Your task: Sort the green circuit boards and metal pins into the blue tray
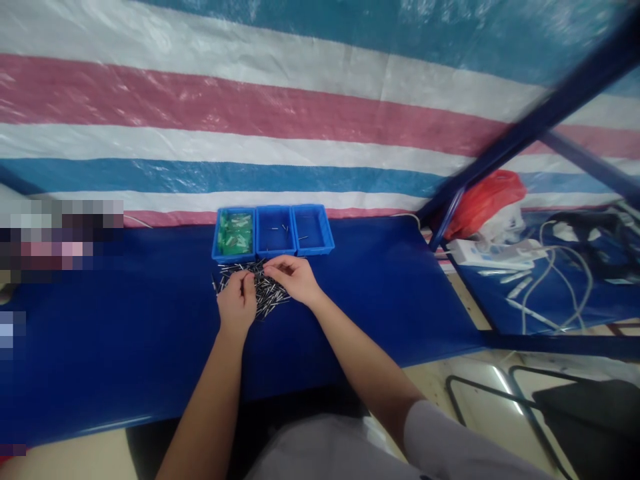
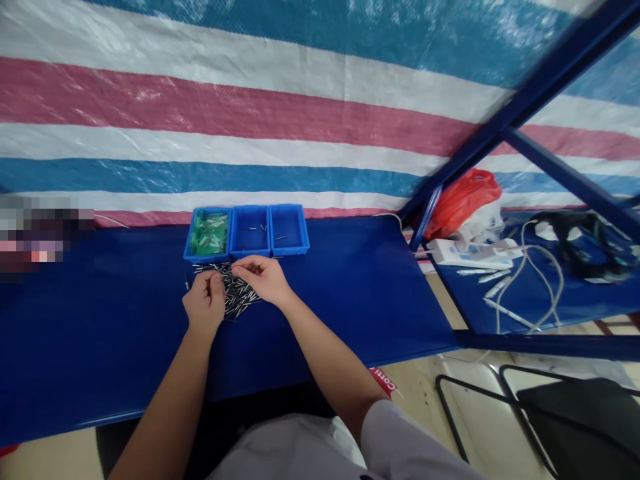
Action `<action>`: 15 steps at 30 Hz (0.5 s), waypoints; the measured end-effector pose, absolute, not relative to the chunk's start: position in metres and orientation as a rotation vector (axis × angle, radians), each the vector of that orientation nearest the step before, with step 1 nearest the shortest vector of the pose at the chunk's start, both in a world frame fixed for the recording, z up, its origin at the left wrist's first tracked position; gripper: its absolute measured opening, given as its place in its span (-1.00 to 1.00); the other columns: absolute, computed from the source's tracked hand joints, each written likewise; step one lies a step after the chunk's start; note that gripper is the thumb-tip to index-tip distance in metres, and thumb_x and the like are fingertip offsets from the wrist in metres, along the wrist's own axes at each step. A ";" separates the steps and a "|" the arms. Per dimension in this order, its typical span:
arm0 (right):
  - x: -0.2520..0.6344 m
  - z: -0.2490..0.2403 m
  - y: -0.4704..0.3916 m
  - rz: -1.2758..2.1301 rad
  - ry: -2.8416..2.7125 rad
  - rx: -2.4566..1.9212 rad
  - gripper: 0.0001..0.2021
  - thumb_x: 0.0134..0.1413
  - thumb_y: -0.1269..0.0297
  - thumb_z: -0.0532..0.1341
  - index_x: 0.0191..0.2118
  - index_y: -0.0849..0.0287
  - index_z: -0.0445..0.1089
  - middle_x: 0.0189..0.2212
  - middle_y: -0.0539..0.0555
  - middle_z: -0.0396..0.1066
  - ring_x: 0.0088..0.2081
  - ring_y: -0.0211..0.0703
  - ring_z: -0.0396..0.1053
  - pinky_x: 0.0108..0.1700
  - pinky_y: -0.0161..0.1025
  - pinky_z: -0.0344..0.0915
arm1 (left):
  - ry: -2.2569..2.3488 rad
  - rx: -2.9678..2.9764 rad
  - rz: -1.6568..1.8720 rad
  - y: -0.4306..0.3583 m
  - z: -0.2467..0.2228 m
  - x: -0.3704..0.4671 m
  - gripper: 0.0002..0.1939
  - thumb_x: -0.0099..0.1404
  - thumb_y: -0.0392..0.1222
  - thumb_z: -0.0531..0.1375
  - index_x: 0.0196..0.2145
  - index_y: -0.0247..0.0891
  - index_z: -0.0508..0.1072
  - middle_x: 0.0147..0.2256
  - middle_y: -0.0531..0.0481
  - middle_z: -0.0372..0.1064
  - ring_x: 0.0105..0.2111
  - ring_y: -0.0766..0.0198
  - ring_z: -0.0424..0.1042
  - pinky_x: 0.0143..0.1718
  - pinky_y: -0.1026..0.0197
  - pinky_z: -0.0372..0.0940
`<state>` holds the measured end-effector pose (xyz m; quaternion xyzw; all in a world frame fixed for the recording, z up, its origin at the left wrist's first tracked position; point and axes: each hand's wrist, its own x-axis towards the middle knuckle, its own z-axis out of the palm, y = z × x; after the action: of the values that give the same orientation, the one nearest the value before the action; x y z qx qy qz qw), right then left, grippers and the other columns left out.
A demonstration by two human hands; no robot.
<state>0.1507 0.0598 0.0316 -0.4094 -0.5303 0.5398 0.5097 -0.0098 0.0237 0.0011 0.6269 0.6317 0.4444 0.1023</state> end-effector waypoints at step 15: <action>0.152 0.030 0.060 1.265 -1.303 -0.999 -0.67 -0.04 -0.01 0.40 -0.30 0.18 0.56 -0.37 0.07 0.58 -0.39 -0.23 0.45 -0.29 -0.27 0.38 | 1.800 1.840 1.429 0.024 0.002 -0.007 -0.72 0.37 -0.01 0.12 -0.12 -0.24 0.45 -0.26 -0.04 0.52 -0.37 0.35 0.50 -0.26 0.29 0.35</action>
<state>0.1517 0.0597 0.0305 -0.4150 -0.5410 0.5250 0.5094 -0.0069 0.0237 0.0024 0.6219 0.6084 0.4830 0.0985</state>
